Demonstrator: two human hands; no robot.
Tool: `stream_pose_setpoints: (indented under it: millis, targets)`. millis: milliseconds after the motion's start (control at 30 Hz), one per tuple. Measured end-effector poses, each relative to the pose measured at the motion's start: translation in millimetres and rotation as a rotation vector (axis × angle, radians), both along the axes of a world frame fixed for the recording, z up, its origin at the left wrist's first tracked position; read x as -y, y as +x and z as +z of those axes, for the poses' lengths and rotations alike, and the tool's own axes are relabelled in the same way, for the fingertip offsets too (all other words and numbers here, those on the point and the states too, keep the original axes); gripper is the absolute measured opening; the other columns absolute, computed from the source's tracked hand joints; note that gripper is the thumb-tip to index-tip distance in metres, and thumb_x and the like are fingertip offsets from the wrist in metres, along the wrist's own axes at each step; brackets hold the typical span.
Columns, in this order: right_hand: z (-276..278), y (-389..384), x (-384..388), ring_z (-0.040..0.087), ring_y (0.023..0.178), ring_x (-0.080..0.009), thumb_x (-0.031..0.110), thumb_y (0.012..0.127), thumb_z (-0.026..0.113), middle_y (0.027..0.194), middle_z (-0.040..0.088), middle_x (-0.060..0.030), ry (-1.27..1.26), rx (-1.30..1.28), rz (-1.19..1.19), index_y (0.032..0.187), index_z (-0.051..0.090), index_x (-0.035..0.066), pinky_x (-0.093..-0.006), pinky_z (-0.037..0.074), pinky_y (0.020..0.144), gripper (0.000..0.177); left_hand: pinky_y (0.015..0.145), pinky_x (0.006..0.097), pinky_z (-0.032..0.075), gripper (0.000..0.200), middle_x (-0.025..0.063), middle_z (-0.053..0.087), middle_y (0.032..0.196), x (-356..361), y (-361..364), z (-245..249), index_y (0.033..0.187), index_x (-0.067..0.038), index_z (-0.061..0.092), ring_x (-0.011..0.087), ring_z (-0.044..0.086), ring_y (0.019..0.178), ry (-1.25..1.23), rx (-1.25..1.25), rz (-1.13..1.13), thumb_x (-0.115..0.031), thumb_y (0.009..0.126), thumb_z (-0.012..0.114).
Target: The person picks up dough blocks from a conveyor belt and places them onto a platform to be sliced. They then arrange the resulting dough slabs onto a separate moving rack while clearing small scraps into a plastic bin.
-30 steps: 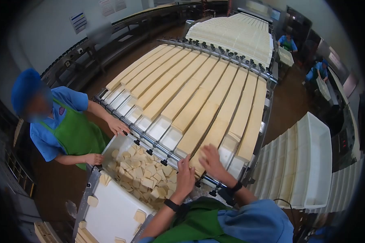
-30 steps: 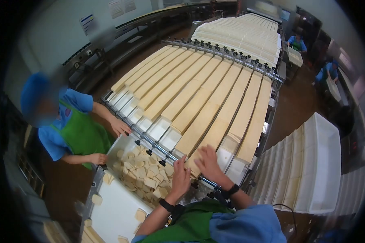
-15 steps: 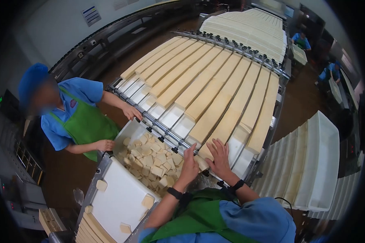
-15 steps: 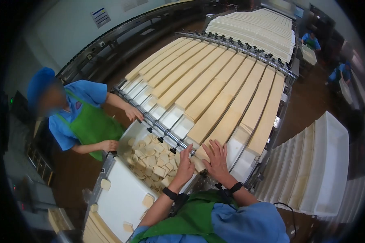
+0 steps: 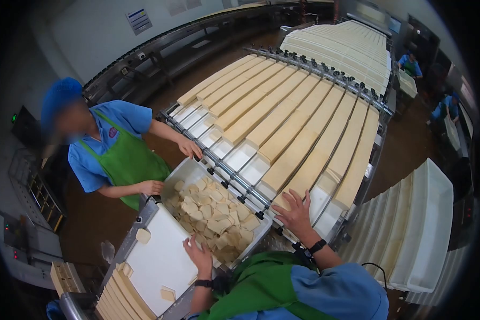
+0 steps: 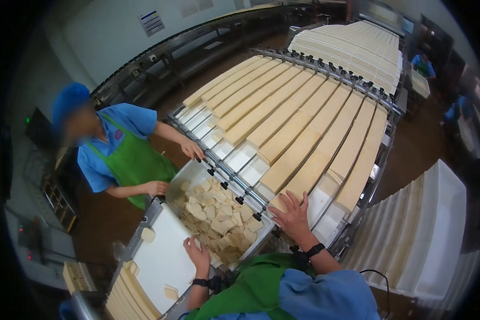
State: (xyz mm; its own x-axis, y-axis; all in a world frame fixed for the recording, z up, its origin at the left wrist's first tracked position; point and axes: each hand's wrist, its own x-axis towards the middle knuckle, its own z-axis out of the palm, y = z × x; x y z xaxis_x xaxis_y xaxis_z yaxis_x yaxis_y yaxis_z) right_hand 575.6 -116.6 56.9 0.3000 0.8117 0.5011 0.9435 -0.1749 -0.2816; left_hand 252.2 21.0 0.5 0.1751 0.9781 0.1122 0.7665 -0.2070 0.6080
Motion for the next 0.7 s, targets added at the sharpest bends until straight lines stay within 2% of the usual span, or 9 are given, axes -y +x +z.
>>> stream_pose_setpoints:
  millis: [133,233,333,433,600,700]
  targets:
    - [-7.9,1.7,-1.7,0.041,0.131,-0.0292,0.028,0.070,0.080,0.127,0.053,-0.0063,0.013,0.044,-0.015,0.105,0.073,0.030,-0.0687,0.019,0.110,0.036,0.112,0.0502,0.027,0.046,0.0301,0.030,0.145,31.5,-23.1,0.0,0.133,0.001,0.046,0.0449,0.029,0.139,0.142,0.033,0.120,0.000,0.088,0.057]
    - [-5.8,1.1,-1.7,0.041,0.131,-0.0297,0.027,0.069,0.081,0.127,0.053,-0.0060,0.026,0.043,-0.021,0.105,0.073,0.030,-0.0693,0.020,0.110,0.037,0.115,0.0531,0.022,0.045,0.0292,0.031,0.145,56.2,-34.9,-2.0,0.133,0.000,0.047,0.0439,0.025,0.141,0.215,-0.156,0.086,-0.002,0.089,0.056]
    - [-6.5,0.4,-2.2,0.041,0.131,-0.0299,0.024,0.069,0.081,0.126,0.054,-0.0061,0.048,0.047,-0.030,0.104,0.073,0.029,-0.0693,0.020,0.110,0.036,0.116,0.0560,0.016,0.045,0.0289,0.031,0.145,68.7,-37.0,-7.5,0.133,-0.001,0.047,0.0439,0.023,0.142,0.252,-0.228,0.014,-0.012,0.090,0.056]
    - [-8.6,-0.1,-2.0,0.041,0.131,-0.0304,0.024,0.070,0.081,0.127,0.054,-0.0066,0.050,0.062,-0.037,0.103,0.073,0.029,-0.0695,0.020,0.110,0.034,0.117,0.0576,0.013,0.050,0.0292,0.032,0.144,71.5,-31.1,-6.2,0.133,-0.001,0.047,0.0452,0.022,0.143,0.167,-0.280,-0.089,-0.022,0.089,0.057]
    - [-19.8,1.1,-2.4,0.042,0.131,-0.0301,0.021,0.078,0.070,0.127,0.054,-0.0072,0.078,0.079,-0.031,0.104,0.074,0.029,-0.0696,0.019,0.110,0.027,0.117,0.0585,0.013,0.052,0.0281,0.034,0.144,75.3,-25.5,3.6,0.134,-0.002,0.047,0.0450,0.020,0.144,0.159,-0.263,-0.107,-0.016,0.085,0.058]
    - [-18.0,0.2,-1.4,0.042,0.132,-0.0295,0.019,0.081,0.063,0.128,0.055,-0.0078,0.068,0.093,-0.046,0.107,0.073,0.030,-0.0690,0.019,0.110,0.030,0.115,0.0591,0.015,0.052,0.0293,0.034,0.144,73.8,-28.9,-2.5,0.133,0.000,0.046,0.0453,0.022,0.143,0.188,-0.256,-0.136,-0.018,0.085,0.057]
